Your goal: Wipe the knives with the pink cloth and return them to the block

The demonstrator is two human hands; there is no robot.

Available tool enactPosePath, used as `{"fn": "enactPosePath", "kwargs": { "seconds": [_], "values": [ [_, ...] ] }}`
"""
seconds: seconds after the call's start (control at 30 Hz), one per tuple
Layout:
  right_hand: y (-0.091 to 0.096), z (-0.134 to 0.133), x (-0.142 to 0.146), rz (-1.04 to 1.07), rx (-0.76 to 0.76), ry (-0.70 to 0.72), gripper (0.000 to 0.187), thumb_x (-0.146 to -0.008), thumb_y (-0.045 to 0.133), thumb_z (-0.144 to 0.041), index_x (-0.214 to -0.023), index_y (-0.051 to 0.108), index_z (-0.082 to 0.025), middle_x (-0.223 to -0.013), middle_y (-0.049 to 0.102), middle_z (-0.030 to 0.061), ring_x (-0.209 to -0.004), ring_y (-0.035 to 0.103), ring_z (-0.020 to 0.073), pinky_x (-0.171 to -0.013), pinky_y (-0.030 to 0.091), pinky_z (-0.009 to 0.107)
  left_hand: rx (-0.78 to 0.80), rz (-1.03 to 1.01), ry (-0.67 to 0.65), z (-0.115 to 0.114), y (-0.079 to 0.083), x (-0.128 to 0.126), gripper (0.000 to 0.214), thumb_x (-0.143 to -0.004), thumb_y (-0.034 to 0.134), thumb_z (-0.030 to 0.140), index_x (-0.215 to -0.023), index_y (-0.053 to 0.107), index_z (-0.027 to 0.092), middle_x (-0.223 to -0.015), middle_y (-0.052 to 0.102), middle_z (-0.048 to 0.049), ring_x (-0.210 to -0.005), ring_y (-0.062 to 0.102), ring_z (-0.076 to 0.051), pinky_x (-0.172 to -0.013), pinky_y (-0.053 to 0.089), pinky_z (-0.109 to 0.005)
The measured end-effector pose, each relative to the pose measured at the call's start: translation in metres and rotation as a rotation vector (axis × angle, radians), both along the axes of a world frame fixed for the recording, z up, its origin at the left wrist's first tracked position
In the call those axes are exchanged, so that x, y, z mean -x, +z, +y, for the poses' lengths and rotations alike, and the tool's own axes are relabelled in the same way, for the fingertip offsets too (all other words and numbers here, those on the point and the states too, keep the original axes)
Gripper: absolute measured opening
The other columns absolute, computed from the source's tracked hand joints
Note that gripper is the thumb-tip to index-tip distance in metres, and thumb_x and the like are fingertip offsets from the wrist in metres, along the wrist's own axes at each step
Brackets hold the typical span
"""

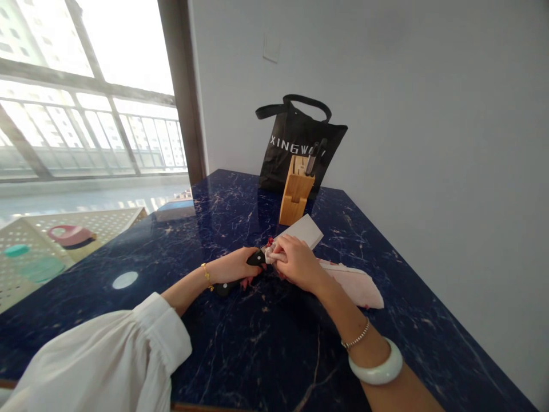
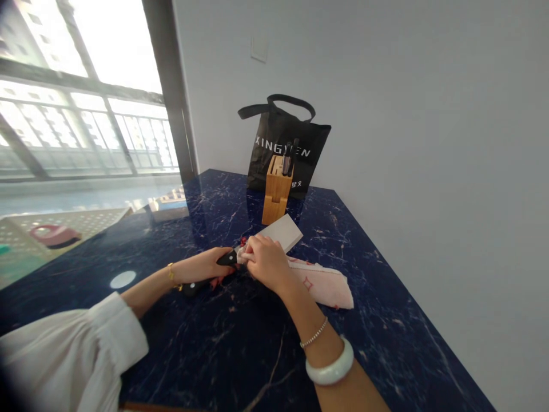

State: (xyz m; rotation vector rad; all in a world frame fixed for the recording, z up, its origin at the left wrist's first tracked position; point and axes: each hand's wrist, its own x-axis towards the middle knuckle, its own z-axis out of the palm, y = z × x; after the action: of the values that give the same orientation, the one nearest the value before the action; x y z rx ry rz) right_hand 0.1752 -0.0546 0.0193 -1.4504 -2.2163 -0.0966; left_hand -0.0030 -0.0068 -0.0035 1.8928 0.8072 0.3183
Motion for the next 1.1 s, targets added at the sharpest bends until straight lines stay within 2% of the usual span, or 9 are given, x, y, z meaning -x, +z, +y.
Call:
{"fn": "enactPosePath", "kwargs": {
  "seconds": [0.27, 0.5, 0.63, 0.73, 0.83, 0.93, 1.0, 1.1],
  "values": [
    [0.0, -0.001, 0.017, -0.001, -0.11, -0.101, 0.007, -0.077, 0.05, -0.015, -0.081, 0.05, -0.021, -0.087, 0.053, 0.0012, -0.086, 0.044, 0.0161, -0.071, 0.029, 0.027, 0.014, -0.006, 0.009, -0.002, -0.001, -0.003, 0.025, -0.071, 0.048, 0.02, -0.095, 0.046, 0.016, -0.053, 0.055, 0.0052, -0.042, 0.055, -0.011, -0.041, 0.047, -0.021],
    [0.005, -0.002, 0.004, -0.025, 0.066, -0.068, 0.006, -0.073, 0.054, -0.02, -0.074, 0.048, -0.02, -0.079, 0.054, -0.0013, -0.078, 0.046, 0.0136, -0.064, 0.026, 0.025, 0.037, 0.029, 0.015, -0.002, 0.004, -0.002, 0.017, -0.07, 0.048, 0.021, -0.087, 0.046, 0.016, -0.054, 0.055, 0.0047, -0.044, 0.056, -0.011, -0.042, 0.047, -0.021],
    [0.008, -0.009, 0.003, -0.064, 0.1, -0.04, 0.007, -0.07, 0.051, -0.017, -0.075, 0.049, -0.02, -0.079, 0.054, -0.0016, -0.074, 0.045, 0.0129, -0.062, 0.025, 0.024, 0.018, 0.021, 0.005, -0.003, 0.005, -0.002, 0.018, -0.071, 0.048, 0.021, -0.088, 0.046, 0.016, -0.054, 0.055, 0.0046, -0.044, 0.056, -0.011, -0.042, 0.047, -0.02],
    [0.012, -0.014, -0.002, -0.112, 0.18, -0.02, 0.008, -0.067, 0.051, -0.015, -0.073, 0.05, -0.021, -0.075, 0.054, -0.0024, -0.071, 0.044, 0.0124, -0.06, 0.024, 0.024, 0.019, 0.023, -0.007, -0.004, 0.005, -0.002, 0.018, -0.071, 0.048, 0.021, -0.088, 0.047, 0.016, -0.054, 0.055, 0.0048, -0.043, 0.055, -0.011, -0.041, 0.046, -0.02],
    [0.015, -0.013, -0.016, -0.135, 0.219, -0.105, 0.009, -0.064, 0.052, -0.015, -0.071, 0.051, -0.021, -0.075, 0.055, -0.0021, -0.07, 0.045, 0.0123, -0.058, 0.023, 0.024, 0.03, 0.038, -0.002, -0.003, 0.005, -0.002, 0.019, -0.071, 0.048, 0.022, -0.089, 0.047, 0.016, -0.054, 0.054, 0.0047, -0.043, 0.055, -0.011, -0.04, 0.046, -0.02],
    [0.016, -0.009, -0.028, -0.169, 0.177, -0.206, 0.008, -0.063, 0.051, -0.015, -0.069, 0.051, -0.02, -0.074, 0.055, -0.0008, -0.07, 0.045, 0.0129, -0.058, 0.023, 0.025, 0.049, 0.031, -0.013, -0.002, 0.005, -0.002, 0.021, -0.072, 0.048, 0.023, -0.091, 0.047, 0.016, -0.055, 0.054, 0.0046, -0.043, 0.055, -0.011, -0.04, 0.046, -0.02],
    [0.016, -0.01, -0.026, -0.186, 0.181, -0.156, 0.008, -0.063, 0.05, -0.014, -0.069, 0.05, -0.02, -0.074, 0.055, -0.001, -0.071, 0.045, 0.0127, -0.058, 0.023, 0.025, 0.058, 0.034, -0.014, -0.002, 0.005, -0.001, 0.021, -0.072, 0.048, 0.023, -0.092, 0.047, 0.016, -0.056, 0.054, 0.0042, -0.043, 0.055, -0.011, -0.04, 0.045, -0.02],
    [0.015, -0.015, -0.015, -0.199, 0.249, 0.028, 0.008, -0.065, 0.049, -0.015, -0.07, 0.05, -0.021, -0.074, 0.055, -0.0025, -0.069, 0.045, 0.0113, -0.058, 0.024, 0.023, 0.048, 0.041, 0.0, -0.003, 0.005, -0.001, 0.02, -0.072, 0.049, 0.024, -0.089, 0.047, 0.016, -0.055, 0.054, 0.0042, -0.043, 0.055, -0.011, -0.039, 0.044, -0.019]
  ]
}}
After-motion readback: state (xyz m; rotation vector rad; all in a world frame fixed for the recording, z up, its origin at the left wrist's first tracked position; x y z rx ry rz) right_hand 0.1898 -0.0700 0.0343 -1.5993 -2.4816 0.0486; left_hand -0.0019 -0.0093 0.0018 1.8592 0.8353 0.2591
